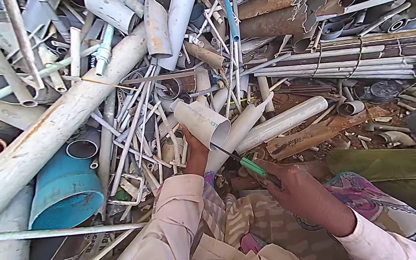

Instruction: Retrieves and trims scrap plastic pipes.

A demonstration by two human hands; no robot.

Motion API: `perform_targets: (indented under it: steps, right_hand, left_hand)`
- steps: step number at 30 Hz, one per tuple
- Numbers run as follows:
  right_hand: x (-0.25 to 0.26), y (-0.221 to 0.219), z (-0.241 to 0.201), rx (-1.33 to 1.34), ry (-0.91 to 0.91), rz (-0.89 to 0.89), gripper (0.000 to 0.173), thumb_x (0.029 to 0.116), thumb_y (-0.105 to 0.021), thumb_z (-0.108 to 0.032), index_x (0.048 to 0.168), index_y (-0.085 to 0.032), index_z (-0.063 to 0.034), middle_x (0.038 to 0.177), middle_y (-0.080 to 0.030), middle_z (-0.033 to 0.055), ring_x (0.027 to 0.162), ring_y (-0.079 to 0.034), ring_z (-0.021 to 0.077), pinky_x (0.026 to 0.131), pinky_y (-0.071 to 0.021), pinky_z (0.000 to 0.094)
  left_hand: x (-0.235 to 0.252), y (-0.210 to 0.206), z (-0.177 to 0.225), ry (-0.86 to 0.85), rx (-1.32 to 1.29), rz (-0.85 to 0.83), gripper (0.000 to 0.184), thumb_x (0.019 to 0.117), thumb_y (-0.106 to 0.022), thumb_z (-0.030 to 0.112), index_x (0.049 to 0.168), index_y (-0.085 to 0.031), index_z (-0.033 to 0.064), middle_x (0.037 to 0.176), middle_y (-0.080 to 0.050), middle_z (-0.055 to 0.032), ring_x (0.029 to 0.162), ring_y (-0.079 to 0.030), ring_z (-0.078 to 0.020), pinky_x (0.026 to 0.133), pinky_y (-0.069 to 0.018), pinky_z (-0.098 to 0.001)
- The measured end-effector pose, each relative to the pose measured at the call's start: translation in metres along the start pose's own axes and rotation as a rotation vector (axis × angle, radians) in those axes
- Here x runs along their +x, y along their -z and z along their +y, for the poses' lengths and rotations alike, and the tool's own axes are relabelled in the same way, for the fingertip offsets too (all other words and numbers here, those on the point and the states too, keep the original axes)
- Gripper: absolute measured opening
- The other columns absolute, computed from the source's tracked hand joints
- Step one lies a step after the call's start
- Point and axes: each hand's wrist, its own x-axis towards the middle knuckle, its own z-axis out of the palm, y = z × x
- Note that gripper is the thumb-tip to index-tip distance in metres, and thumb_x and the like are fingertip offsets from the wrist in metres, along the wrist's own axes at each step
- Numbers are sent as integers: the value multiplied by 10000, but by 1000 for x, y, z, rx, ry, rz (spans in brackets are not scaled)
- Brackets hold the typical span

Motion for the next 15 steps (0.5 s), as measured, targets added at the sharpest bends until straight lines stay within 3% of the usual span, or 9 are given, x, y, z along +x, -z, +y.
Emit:
perform_targets:
  steps: [2, 4, 9, 12, 15]
  right_hand:
    - [1, -10, 1, -119, 54, 254, 523, 858, -573, -140, 1366, -698, -144, 820, -728, 160, 634, -689, 354, 536, -537, 527]
    - [4, -15, 1, -201, 64, 360, 481, 863, -568, -135, 1313, -736, -144, 782, -702, 169, 584, -674, 362, 470, -509, 510]
    - [-2, -13, 1, -27, 174, 269, 449, 867, -529, -185, 1247, -765, -136, 878, -765, 92, 660, -704, 252, 571, -569, 455]
    - [-2, -13, 1, -176, 141, 379, 447, 852, -526, -160, 1215, -777, -92, 797, -730, 136, 576, -679, 303, 478, -523, 480]
    - [-4, -10, 3, -102, 156, 302, 447, 862, -535, -167, 1238, -765, -96, 867, -755, 121, 650, -706, 293, 556, -568, 486]
  left_hand:
    - [-2, -3, 2, -17, -20, 0, 626, 1061, -130, 596, 1340, -521, 195, 1193, -680, -13, 1135, -652, -149, 951, -555, -422]
    - [-4, -6, 3, -20, -56, -3, 610, 1070, -131, 574, 1308, -538, 186, 1152, -695, -4, 1102, -668, -138, 938, -565, -404]
    - [-6, -8, 5, -8, -19, 15, 613, 1068, -133, 579, 1316, -536, 189, 1143, -696, -14, 1085, -672, -138, 918, -572, -398]
    - [-8, -7, 5, -14, -64, -17, 586, 1070, -148, 571, 1327, -525, 204, 1164, -690, -9, 1108, -667, -143, 938, -565, -402]
    - [-9, -10, 5, -6, -37, 33, 583, 1073, -151, 567, 1318, -532, 199, 1153, -693, -18, 1095, -670, -147, 926, -570, -410]
